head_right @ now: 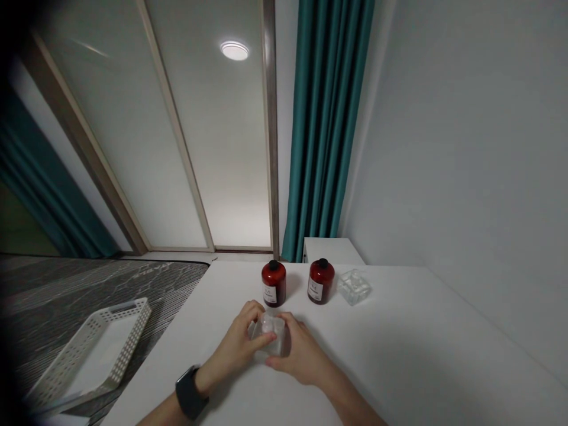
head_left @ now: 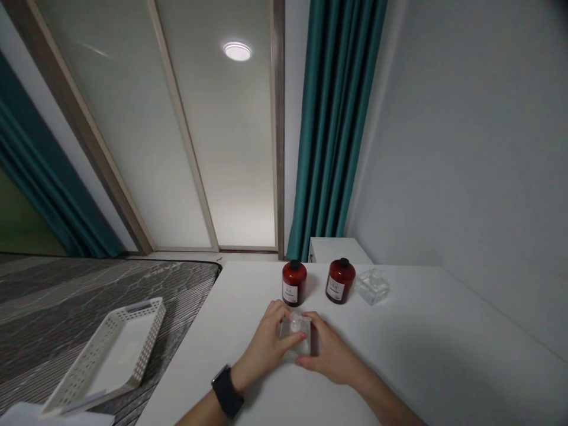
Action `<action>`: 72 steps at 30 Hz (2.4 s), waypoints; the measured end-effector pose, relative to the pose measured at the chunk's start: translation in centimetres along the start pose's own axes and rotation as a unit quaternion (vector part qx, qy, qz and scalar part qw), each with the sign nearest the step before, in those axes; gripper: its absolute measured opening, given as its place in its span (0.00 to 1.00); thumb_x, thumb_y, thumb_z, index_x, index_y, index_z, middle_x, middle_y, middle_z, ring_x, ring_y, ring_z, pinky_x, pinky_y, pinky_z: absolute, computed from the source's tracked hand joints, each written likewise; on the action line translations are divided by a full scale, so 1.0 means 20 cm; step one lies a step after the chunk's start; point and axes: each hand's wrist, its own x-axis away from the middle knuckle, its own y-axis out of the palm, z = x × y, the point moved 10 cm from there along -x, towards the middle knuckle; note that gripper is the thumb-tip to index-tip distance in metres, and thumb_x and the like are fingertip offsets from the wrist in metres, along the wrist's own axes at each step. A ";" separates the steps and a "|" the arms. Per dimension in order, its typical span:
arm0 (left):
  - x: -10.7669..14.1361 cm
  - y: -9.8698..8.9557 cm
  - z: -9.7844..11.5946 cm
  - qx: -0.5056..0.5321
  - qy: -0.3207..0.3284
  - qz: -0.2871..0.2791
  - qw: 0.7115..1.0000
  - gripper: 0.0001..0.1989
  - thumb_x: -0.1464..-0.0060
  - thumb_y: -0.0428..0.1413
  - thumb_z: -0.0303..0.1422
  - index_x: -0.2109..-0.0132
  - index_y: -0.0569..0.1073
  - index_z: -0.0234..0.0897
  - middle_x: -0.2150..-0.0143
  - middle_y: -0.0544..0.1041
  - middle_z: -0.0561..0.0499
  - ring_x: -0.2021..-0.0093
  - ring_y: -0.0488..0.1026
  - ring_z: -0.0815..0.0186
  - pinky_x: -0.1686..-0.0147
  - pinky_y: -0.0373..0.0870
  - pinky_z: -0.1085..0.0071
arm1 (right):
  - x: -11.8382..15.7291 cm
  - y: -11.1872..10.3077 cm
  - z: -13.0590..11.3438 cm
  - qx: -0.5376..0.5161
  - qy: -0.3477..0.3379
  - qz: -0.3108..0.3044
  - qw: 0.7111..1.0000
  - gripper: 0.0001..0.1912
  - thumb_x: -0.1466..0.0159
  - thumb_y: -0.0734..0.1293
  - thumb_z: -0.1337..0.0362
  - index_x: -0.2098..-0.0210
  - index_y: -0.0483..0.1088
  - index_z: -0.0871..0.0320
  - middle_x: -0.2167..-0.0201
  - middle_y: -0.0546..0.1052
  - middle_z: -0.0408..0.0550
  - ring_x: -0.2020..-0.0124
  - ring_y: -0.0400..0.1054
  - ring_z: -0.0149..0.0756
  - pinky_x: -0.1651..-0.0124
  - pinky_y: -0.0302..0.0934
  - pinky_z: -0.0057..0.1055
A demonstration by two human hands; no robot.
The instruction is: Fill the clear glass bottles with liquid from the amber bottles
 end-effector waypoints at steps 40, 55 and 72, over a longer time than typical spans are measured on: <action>0.05 0.09 -0.15 0.001 0.032 -0.143 0.989 0.32 0.57 0.67 0.32 0.45 0.65 0.39 0.48 0.71 0.46 0.49 0.69 0.53 0.48 0.67 0.59 | -0.01 0.02 -0.15 -0.089 -0.068 0.028 0.993 0.43 0.49 0.62 0.75 0.34 0.52 0.51 0.47 0.71 0.50 0.42 0.65 0.44 0.34 0.50 0.46; 0.04 0.07 -0.12 -0.040 0.001 -0.146 0.988 0.30 0.59 0.68 0.26 0.48 0.67 0.39 0.50 0.73 0.49 0.53 0.71 0.57 0.52 0.67 0.64 | 0.01 -0.03 -0.10 -0.078 -0.053 0.080 0.992 0.43 0.48 0.61 0.75 0.34 0.52 0.50 0.54 0.68 0.46 0.48 0.67 0.40 0.37 0.56 0.42; 0.04 0.08 -0.13 -0.057 0.003 -0.152 0.987 0.32 0.58 0.69 0.30 0.46 0.65 0.39 0.49 0.72 0.48 0.53 0.71 0.56 0.53 0.67 0.62 | -0.01 -0.02 -0.09 -0.116 -0.042 0.083 0.989 0.41 0.42 0.68 0.66 0.33 0.48 0.50 0.50 0.72 0.50 0.45 0.66 0.44 0.37 0.54 0.46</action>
